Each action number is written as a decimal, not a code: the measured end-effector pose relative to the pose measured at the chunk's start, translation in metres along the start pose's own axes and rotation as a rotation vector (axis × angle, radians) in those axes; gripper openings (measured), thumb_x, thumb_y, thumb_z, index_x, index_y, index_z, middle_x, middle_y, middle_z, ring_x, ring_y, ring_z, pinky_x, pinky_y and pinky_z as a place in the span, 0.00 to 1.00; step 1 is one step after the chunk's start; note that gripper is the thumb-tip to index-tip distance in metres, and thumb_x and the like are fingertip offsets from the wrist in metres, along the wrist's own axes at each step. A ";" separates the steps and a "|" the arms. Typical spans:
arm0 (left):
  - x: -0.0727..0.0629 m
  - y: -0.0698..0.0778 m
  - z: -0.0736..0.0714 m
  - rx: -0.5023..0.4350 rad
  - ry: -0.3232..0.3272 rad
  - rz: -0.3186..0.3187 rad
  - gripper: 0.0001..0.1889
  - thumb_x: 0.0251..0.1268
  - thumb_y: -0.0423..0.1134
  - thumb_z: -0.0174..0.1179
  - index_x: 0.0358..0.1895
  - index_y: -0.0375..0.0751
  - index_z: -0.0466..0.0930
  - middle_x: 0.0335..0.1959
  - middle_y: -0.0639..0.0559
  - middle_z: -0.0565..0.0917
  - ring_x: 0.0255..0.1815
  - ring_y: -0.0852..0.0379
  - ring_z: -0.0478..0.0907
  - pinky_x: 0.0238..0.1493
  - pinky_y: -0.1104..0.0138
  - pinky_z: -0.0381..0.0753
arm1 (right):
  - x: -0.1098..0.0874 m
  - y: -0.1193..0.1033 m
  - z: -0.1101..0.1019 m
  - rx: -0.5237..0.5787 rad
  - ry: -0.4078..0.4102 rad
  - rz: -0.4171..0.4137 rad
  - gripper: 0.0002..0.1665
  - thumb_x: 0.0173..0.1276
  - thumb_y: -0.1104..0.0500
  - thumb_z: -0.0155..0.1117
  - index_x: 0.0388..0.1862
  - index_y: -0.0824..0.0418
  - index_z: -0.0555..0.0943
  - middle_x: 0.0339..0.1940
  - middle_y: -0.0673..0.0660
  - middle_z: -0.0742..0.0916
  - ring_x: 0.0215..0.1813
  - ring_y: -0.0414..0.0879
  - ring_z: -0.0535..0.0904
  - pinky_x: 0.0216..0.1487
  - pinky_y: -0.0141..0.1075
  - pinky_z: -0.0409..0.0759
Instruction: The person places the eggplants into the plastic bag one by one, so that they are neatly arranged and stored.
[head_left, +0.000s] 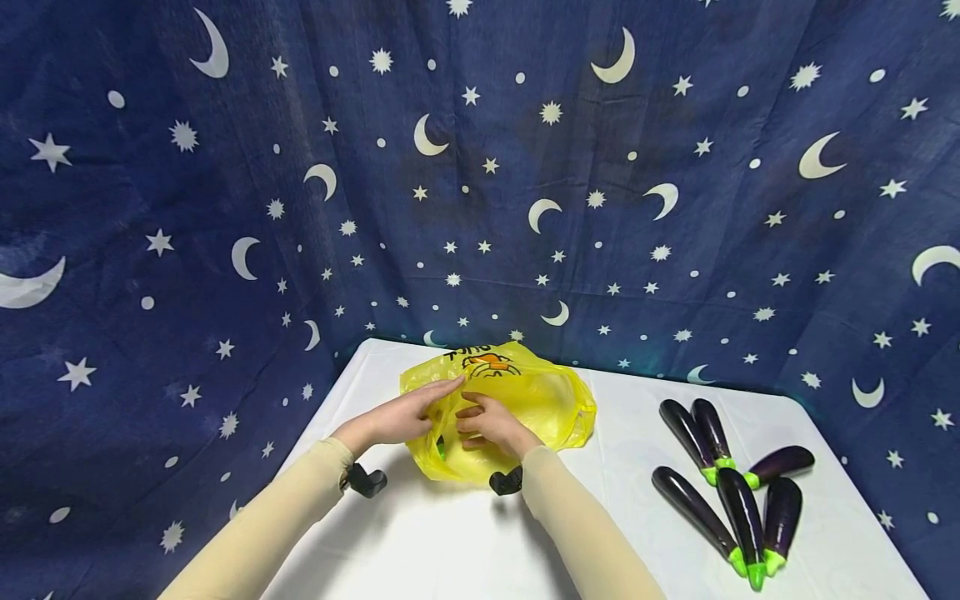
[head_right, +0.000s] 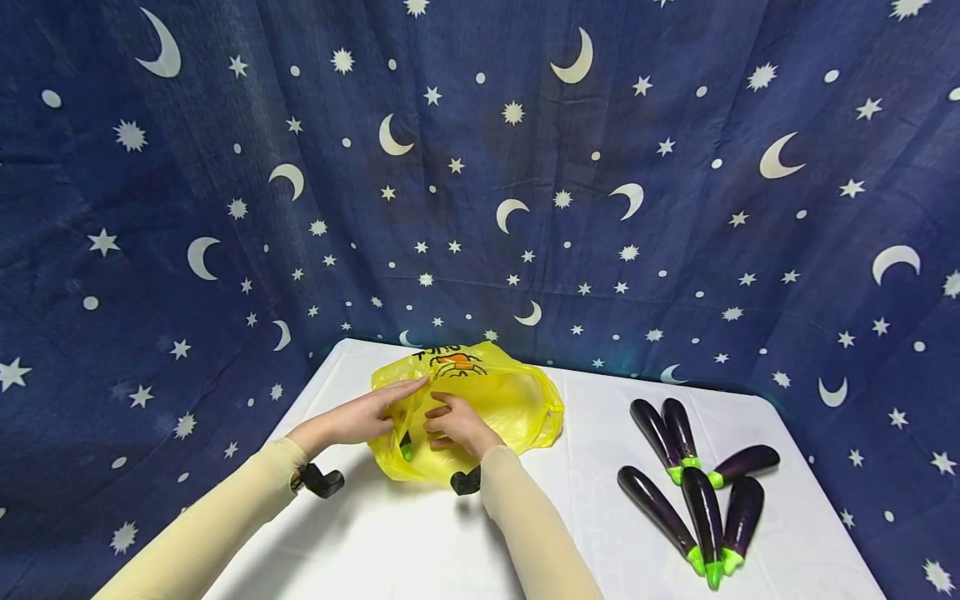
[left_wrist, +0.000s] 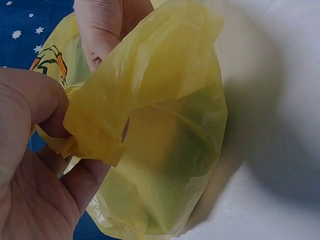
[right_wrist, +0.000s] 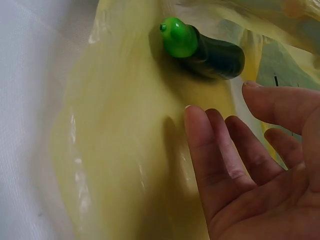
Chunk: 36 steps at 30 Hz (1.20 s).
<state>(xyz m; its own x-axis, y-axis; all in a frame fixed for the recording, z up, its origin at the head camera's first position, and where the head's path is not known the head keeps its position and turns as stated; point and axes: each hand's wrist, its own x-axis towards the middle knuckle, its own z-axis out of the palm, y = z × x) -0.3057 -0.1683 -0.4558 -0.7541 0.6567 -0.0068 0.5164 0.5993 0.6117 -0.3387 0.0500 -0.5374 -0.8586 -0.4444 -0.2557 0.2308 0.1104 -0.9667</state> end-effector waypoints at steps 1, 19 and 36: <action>0.000 0.000 0.000 0.001 0.001 -0.002 0.47 0.61 0.20 0.51 0.84 0.53 0.49 0.82 0.49 0.55 0.82 0.48 0.49 0.78 0.51 0.52 | -0.001 0.000 -0.001 -0.002 -0.002 -0.004 0.45 0.70 0.70 0.64 0.82 0.62 0.57 0.65 0.68 0.79 0.55 0.60 0.82 0.49 0.51 0.85; 0.000 -0.001 0.000 -0.026 0.017 -0.019 0.46 0.61 0.22 0.53 0.84 0.52 0.51 0.82 0.48 0.57 0.82 0.47 0.50 0.77 0.48 0.54 | -0.034 -0.011 -0.030 -0.077 -0.037 -0.031 0.45 0.70 0.65 0.66 0.83 0.62 0.58 0.70 0.71 0.76 0.61 0.64 0.79 0.55 0.55 0.82; -0.006 -0.005 -0.007 -0.165 0.038 -0.001 0.44 0.62 0.26 0.58 0.82 0.48 0.56 0.81 0.50 0.59 0.79 0.48 0.55 0.74 0.50 0.61 | -0.085 -0.021 -0.061 -0.113 -0.092 -0.097 0.43 0.70 0.65 0.67 0.81 0.58 0.62 0.71 0.72 0.74 0.64 0.67 0.77 0.56 0.53 0.82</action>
<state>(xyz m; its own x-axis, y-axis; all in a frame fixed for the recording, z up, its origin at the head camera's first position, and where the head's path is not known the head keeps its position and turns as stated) -0.3067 -0.1784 -0.4535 -0.7709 0.6366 0.0204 0.4444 0.5146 0.7333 -0.2991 0.1396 -0.4957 -0.8274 -0.5370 -0.1645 0.0917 0.1599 -0.9829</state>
